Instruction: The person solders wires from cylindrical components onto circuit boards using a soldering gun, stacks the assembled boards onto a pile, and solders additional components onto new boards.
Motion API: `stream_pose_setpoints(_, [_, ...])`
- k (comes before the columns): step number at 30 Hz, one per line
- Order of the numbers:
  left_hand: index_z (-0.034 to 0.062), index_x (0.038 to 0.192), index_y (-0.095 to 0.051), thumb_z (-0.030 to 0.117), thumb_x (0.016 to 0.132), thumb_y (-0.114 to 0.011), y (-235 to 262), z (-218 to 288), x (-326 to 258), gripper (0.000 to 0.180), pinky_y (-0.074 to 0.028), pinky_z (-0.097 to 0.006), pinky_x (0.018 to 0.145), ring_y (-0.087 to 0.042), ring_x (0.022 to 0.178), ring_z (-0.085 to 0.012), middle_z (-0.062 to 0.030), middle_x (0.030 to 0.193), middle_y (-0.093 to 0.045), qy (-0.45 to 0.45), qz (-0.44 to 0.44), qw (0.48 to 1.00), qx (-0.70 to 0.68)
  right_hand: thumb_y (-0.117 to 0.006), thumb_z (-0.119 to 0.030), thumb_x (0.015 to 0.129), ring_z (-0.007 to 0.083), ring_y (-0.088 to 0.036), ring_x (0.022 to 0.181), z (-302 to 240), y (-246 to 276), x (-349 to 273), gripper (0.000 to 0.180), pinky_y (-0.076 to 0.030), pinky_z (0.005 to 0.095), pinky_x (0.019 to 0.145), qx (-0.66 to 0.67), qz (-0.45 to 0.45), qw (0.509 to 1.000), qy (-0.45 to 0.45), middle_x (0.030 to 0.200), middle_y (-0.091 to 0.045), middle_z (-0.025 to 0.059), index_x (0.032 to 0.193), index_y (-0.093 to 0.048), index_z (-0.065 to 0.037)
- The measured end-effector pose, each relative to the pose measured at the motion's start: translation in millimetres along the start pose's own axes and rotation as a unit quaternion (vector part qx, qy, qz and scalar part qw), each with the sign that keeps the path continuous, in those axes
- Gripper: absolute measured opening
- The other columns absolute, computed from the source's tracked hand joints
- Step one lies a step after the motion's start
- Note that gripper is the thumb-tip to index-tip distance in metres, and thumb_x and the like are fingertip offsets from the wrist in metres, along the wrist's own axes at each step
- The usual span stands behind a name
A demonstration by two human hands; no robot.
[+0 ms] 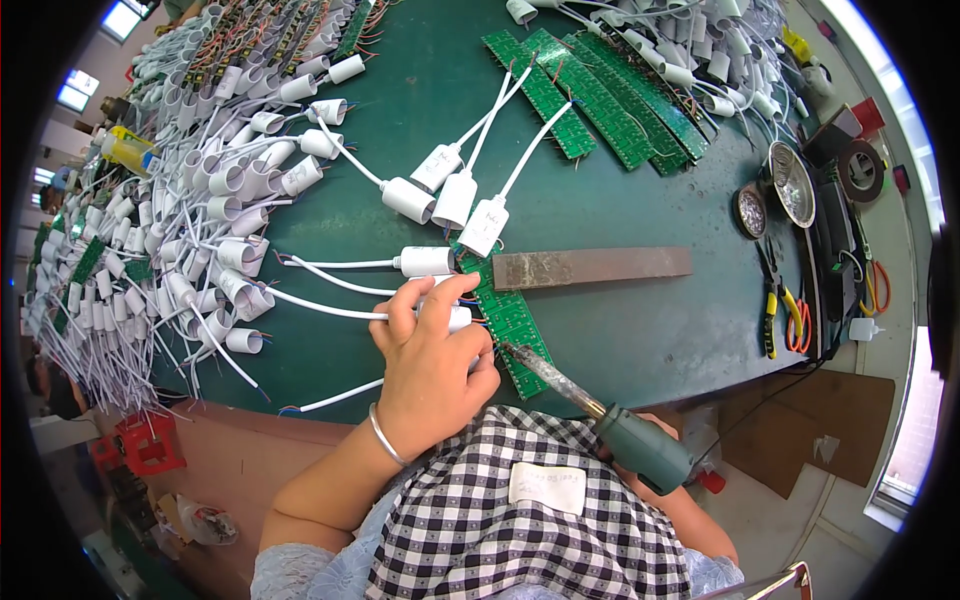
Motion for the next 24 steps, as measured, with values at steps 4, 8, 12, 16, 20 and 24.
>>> stream_pose_setpoints(4, [0.0127, 0.067, -0.059, 0.012, 0.065, -0.066, 0, 0, 0, 0.007, -0.022, -0.050, 0.096, -0.032, 0.122, -0.0373, -0.0066, 0.133, -0.046, 0.003, 0.001, 1.000, -0.003, -0.066, -0.023, 0.083, 0.0153, -0.065, 0.071, -5, -3, 3, 0.038, -0.052, 0.0279, 0.070, -0.021, 0.002, 1.000, 0.023, 0.079, -0.068, 0.0086, 0.107, -0.055, 0.004])
stream_pose_setpoints(8, [0.0129, 0.067, -0.059, 0.011, 0.065, -0.066, 0, -1, 0, 0.008, -0.022, -0.050, 0.096, -0.032, 0.122, -0.0373, -0.0062, 0.133, -0.046, 0.004, 0.004, 1.000, 0.004, -0.070, -0.028, 0.081, 0.0164, -0.067, 0.075, 4, -5, 4, 0.043, -0.052, 0.0287, 0.071, 0.116, 0.028, 0.992, -0.041, 0.081, -0.068, 0.0092, 0.109, -0.056, 0.002])
stream_pose_setpoints(12, [0.0129, 0.067, -0.059, 0.011, 0.064, -0.067, -1, -1, 0, 0.008, -0.022, -0.050, 0.095, -0.032, 0.122, -0.0371, -0.0058, 0.133, -0.046, 0.003, 0.006, 1.000, 0.002, -0.073, -0.031, 0.078, 0.0199, -0.067, 0.086, -2, -1, -3, 0.050, -0.052, 0.0328, 0.080, -0.091, 0.020, 0.992, 0.085, 0.085, -0.069, 0.0106, 0.113, -0.056, 0.000])
stream_pose_setpoints(16, [0.0130, 0.067, -0.059, 0.011, 0.065, -0.067, 0, 1, 0, 0.008, -0.022, -0.050, 0.095, -0.032, 0.122, -0.0369, -0.0056, 0.133, -0.046, 0.001, 0.007, 1.000, 0.004, -0.073, -0.033, 0.077, 0.0218, -0.065, 0.093, -10, 8, -4, 0.054, -0.048, 0.0366, 0.088, 0.011, 0.072, 0.977, 0.201, 0.087, -0.069, 0.0110, 0.117, -0.055, 0.000])
stream_pose_setpoints(20, [0.0131, 0.067, -0.059, 0.012, 0.065, -0.067, -1, 0, 0, 0.008, -0.022, -0.050, 0.095, -0.032, 0.123, -0.0368, -0.0057, 0.133, -0.046, 0.005, 0.005, 1.000, 0.005, -0.072, -0.032, 0.077, 0.0228, -0.063, 0.092, -23, 8, -1, 0.056, -0.045, 0.0376, 0.089, 0.029, 0.056, 0.976, 0.208, 0.087, -0.070, 0.0106, 0.120, -0.053, 0.000])
stream_pose_setpoints(24, [0.0132, 0.067, -0.060, 0.012, 0.065, -0.067, -2, -1, 0, 0.007, -0.022, -0.050, 0.095, -0.032, 0.123, -0.0369, -0.0059, 0.133, -0.046, 0.006, 0.004, 1.000, 0.008, -0.072, -0.030, 0.077, 0.0220, -0.063, 0.091, -21, -2, 3, 0.056, -0.046, 0.0373, 0.088, 0.029, -0.015, 0.997, 0.065, 0.088, -0.069, 0.0111, 0.119, -0.051, 0.001])
Point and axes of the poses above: each hand's wrist, its own x-axis towards the middle knuckle, its own y-axis out of the back of the hand, z = x × y, the point moved 8 cm from there along x, towards the middle knuckle
